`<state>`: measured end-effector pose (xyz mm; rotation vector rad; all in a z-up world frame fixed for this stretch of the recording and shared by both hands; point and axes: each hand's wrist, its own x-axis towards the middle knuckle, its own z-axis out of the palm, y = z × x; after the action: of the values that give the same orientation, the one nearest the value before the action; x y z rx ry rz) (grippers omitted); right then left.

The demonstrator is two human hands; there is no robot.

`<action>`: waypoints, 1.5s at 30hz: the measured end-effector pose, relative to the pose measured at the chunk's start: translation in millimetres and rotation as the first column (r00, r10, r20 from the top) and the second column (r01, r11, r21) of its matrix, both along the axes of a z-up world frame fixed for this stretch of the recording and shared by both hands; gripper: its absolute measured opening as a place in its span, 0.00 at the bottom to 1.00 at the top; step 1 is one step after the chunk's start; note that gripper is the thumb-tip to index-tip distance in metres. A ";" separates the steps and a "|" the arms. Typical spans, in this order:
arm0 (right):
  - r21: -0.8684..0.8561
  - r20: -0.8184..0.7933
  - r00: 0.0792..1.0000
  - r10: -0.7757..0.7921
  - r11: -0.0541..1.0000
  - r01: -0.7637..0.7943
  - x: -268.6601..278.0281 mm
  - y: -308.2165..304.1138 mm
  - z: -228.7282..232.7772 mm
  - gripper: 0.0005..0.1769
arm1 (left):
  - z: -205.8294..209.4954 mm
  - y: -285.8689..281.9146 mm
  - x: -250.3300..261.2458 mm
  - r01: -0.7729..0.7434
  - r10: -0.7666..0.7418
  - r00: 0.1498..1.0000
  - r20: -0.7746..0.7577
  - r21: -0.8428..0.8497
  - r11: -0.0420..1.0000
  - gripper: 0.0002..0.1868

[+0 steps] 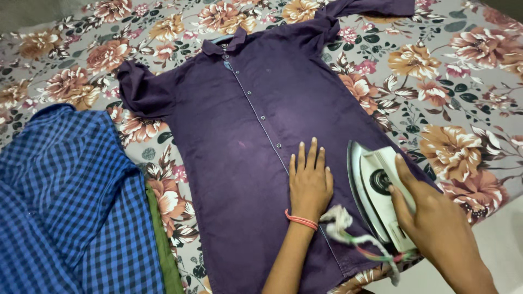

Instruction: The person irons a purple long-sleeved shirt laid flat on a floral-patterned bed. They smooth the fabric with one hand while moving the iron with the other, then flip the shirt to iron the back side.

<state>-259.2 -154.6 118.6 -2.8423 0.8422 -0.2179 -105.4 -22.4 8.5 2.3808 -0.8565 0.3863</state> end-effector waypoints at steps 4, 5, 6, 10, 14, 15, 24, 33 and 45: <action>0.010 0.026 1.000 0.001 1.000 -0.002 -5.6 3.7 3.9 0.38 | 8.9 5.8 -8.8 -0.054 0.054 0.998 0.039 -0.007 0.999 0.29; 0.004 0.027 1.000 0.007 1.000 -0.007 -3.3 3.2 4.1 0.37 | 10.4 6.9 -12.0 -0.064 0.064 0.997 0.031 -0.007 0.998 0.29; -0.003 0.028 1.000 0.012 1.000 -0.012 0.3 1.3 4.4 0.36 | 11.7 8.4 -13.2 -0.086 0.086 0.996 0.017 -0.003 0.996 0.30; -0.070 0.177 0.975 0.132 0.990 -0.121 33.0 -12.0 4.6 0.32 | 15.6 11.8 -13.4 -0.115 0.115 0.993 -0.035 -0.005 0.993 0.33; -0.073 0.193 0.971 0.139 0.989 -0.127 74.3 -26.2 3.6 0.30 | 16.9 10.2 -9.9 -0.096 0.099 0.991 -0.087 0.038 0.995 0.33; -0.069 0.194 0.971 0.141 0.989 -0.130 81.9 -27.9 1.8 0.31 | 15.5 11.3 -10.6 -0.106 0.108 0.991 -0.077 0.031 0.994 0.33; -0.133 0.283 0.944 0.171 0.982 -0.138 132.4 -44.7 -11.7 0.29 | 8.2 10.2 -9.4 -0.128 0.128 0.990 -0.064 0.000 0.992 0.34; -0.039 0.187 0.971 0.148 0.989 -0.143 76.9 -25.6 1.2 0.29 | 7.9 13.8 -12.8 -0.101 0.099 0.994 -0.052 -0.029 0.995 0.33; -0.011 0.189 0.982 0.023 1.000 -0.021 9.9 10.3 7.3 0.33 | 9.1 14.6 -12.8 -0.082 0.080 0.992 -0.093 -0.011 0.997 0.32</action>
<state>-249.3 -144.3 126.0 -2.7818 0.7718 -0.4812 -118.2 -7.8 17.5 2.4051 -0.7147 0.3104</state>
